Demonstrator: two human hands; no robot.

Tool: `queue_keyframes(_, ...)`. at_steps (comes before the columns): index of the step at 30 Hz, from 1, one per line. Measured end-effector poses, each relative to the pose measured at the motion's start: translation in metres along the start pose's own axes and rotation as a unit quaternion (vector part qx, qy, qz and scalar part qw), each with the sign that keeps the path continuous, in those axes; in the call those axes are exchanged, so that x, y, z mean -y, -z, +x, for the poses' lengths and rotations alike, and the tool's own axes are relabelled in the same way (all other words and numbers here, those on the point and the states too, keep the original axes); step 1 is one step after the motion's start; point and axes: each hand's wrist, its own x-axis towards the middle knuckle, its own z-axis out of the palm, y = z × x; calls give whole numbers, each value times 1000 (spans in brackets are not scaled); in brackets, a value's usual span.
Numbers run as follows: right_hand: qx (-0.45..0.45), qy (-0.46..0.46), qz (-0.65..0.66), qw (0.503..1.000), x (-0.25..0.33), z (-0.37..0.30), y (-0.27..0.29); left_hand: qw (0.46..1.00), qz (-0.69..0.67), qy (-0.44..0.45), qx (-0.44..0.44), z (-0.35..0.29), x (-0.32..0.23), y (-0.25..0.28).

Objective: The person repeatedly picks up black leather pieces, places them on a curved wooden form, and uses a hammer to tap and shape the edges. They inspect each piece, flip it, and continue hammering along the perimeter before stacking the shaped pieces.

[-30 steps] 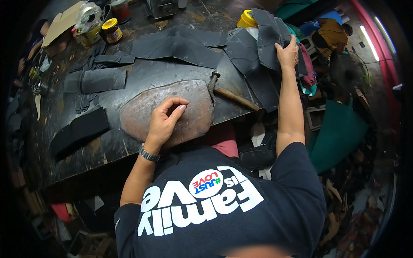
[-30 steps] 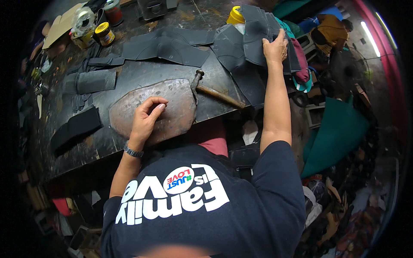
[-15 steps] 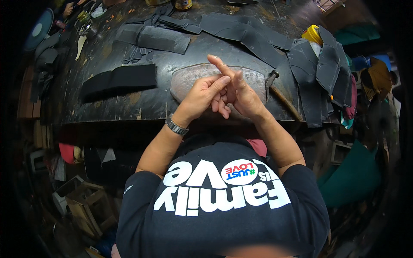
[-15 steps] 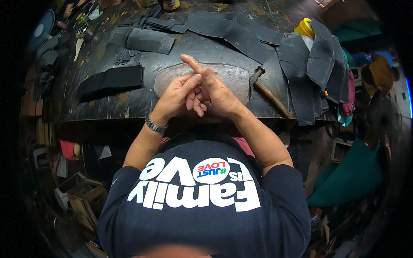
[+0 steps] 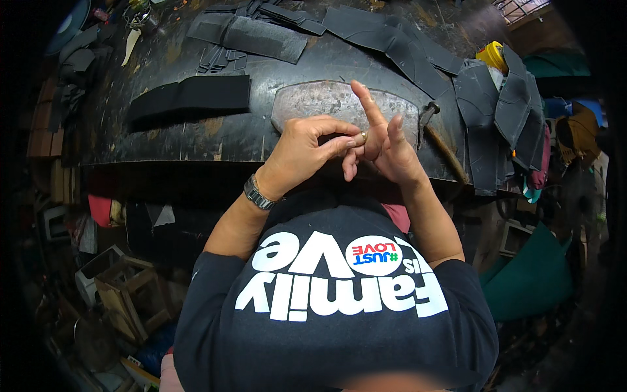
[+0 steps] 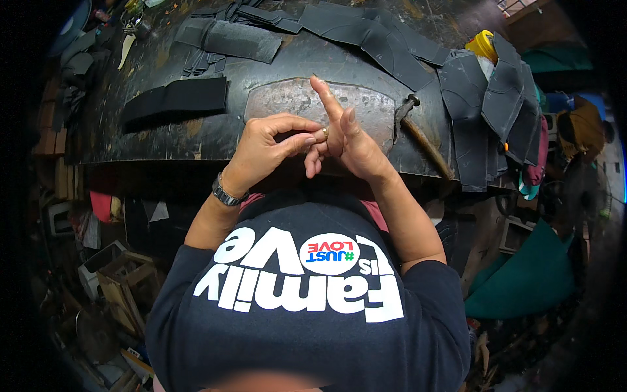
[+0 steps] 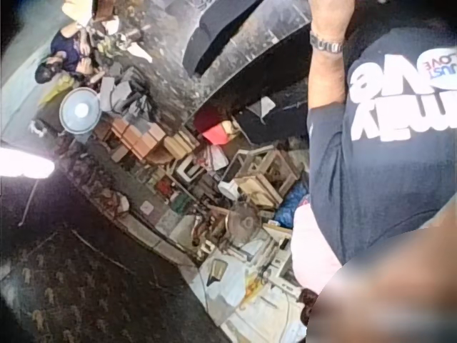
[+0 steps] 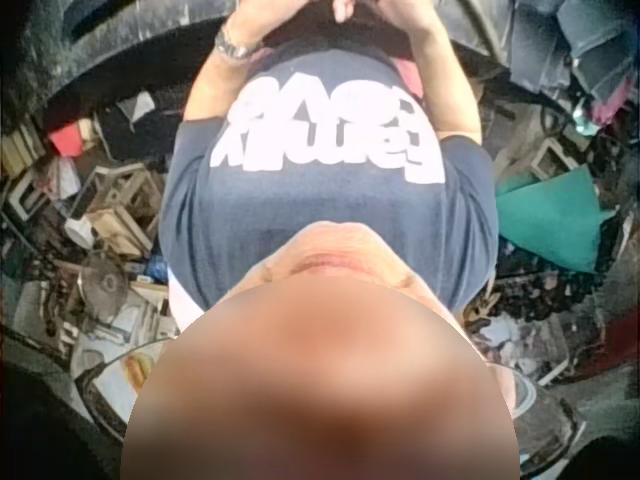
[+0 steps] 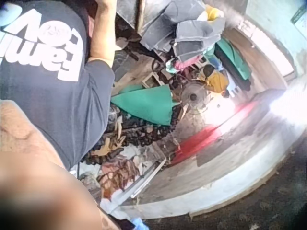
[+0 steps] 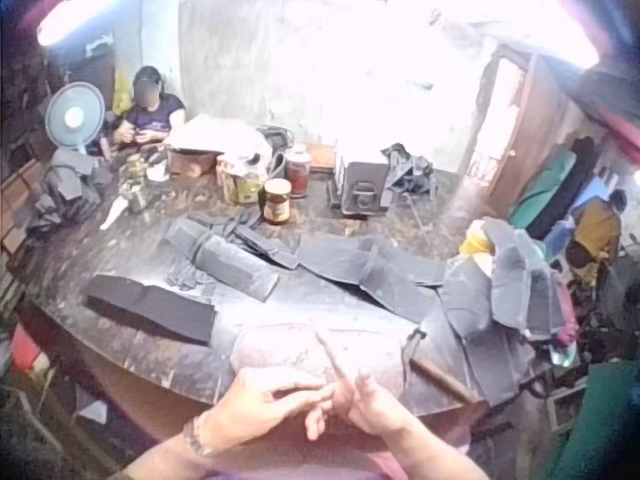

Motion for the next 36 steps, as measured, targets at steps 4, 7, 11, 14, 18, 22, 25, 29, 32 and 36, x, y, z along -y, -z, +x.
queue_keyframes(4, -20, 37, -55, 998, -4, -1, -9, 997, 65, -35, -33, -4, 4, -1)
queue_keyframes(7, -19, 35, -23, 999, -9, -4, -17, 999, -23, 45, -7, -6, 6, 2)
queue_keyframes(11, 14, 30, -15, 999, -10, -2, -26, 973, -184, 140, 19, -6, 9, 4)
queue_keyframes(14, 45, 63, 10, 997, -5, 2, -30, 980, -176, 95, 18, -6, 10, 12)
queue_keyframes(18, 47, 127, -11, 991, 5, 3, -32, 996, 27, -20, -86, -10, 11, 47)
queue_keyframes(22, -39, 87, -96, 991, 6, 9, -23, 914, 301, -56, -267, -26, 17, 113)
queue_keyframes(25, -67, 26, -107, 992, -2, 12, -20, 853, 405, 67, -321, -45, 33, 156)
queue_keyframes(29, -44, 7, -193, 980, -11, 17, -24, 793, 529, 72, -294, -55, 70, 180)
queue_keyframes(32, -30, 28, -270, 962, -12, 20, -27, 769, 580, 48, -266, -48, 88, 197)
queue_keyframes(36, -19, 10, -304, 952, -13, 20, -26, 795, 555, 52, -239, -35, 93, 219)
